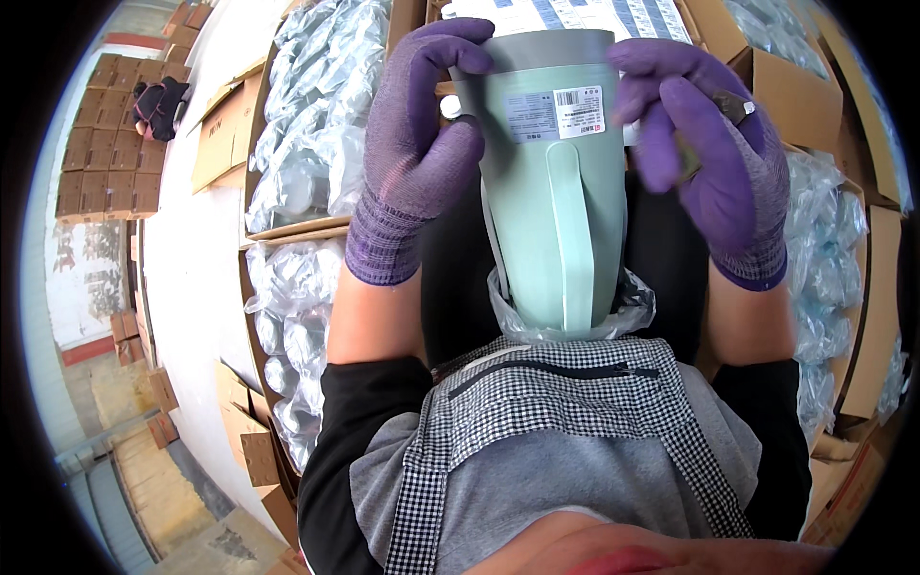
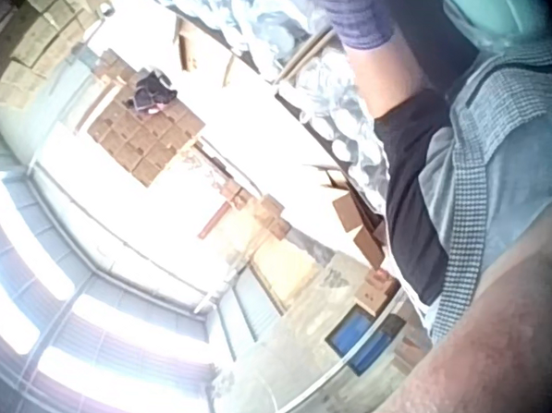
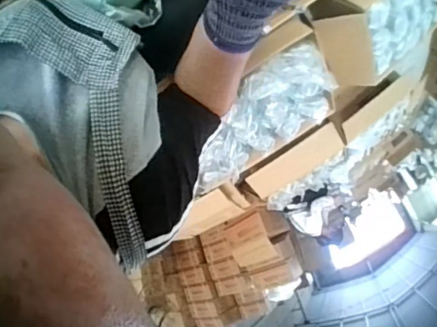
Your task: The person assembles and packages electric kettles by inserting a chrome inner flask into a plastic housing, attaching a lid, applying product labels, and wrapping each finished unit in a plastic bag before placing it into a shipping box.
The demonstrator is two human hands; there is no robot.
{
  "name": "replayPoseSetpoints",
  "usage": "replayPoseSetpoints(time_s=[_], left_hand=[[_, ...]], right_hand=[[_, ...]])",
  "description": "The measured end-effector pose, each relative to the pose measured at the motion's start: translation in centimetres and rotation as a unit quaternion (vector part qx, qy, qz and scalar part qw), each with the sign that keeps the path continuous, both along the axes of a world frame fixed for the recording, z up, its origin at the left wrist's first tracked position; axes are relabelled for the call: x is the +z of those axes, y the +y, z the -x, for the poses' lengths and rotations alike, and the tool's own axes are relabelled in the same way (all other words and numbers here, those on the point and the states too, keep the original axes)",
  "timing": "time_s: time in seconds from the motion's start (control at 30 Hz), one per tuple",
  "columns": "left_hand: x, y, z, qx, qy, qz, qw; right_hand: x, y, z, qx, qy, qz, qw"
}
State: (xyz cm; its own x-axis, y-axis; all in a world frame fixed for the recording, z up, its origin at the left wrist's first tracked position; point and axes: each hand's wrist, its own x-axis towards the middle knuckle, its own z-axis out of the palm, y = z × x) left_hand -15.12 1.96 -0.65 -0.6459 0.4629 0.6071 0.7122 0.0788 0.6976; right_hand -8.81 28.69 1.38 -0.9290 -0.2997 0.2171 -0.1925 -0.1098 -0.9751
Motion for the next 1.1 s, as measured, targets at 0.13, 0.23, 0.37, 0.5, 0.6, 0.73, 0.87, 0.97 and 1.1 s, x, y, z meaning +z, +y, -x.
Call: replayPoseSetpoints(time_s=[0.13,0.23,0.37,0.5,0.6,0.73,0.87,0.97,1.1], left_hand=[[0.3,1.6,-0.6,-0.006,-0.017,-0.102,0.995],[-0.5,2.2,-1.0,0.023,-0.052,-0.111,0.992],[-0.9,3.4,-1.0,0.133,0.11,-0.009,0.985],[-2.2,3.4,-0.4,0.149,0.172,-0.01,0.974],[-2.8,2.0,-0.1,0.153,0.199,0.041,0.967],[-3.2,1.2,0.0,0.118,0.1,-0.021,0.988],[-1.9,3.0,-0.8,0.151,0.154,0.037,0.976],[-2.5,2.7,0.3,0.109,0.084,-0.039,0.99],[-3.2,0.7,0.5,0.073,-0.067,-0.221,0.97]], right_hand=[[-2.3,-2.5,1.0,0.119,-0.164,0.293,0.935],[-6.0,1.8,3.7,0.124,-0.221,0.355,0.9],[-8.5,3.7,4.7,0.183,-0.161,0.384,0.891],[-3.1,-1.7,1.8,0.221,-0.135,0.366,0.894],[-4.6,-1.7,2.8,0.213,-0.199,0.342,0.893],[-11.3,4.6,6.8,0.065,-0.233,0.245,0.939],[-12.7,5.3,12.1,-0.095,-0.216,0.025,0.971],[-14.4,5.5,17.8,-0.093,-0.216,-0.085,0.968],[-14.2,5.7,14.0,-0.055,0.031,-0.153,0.986]])
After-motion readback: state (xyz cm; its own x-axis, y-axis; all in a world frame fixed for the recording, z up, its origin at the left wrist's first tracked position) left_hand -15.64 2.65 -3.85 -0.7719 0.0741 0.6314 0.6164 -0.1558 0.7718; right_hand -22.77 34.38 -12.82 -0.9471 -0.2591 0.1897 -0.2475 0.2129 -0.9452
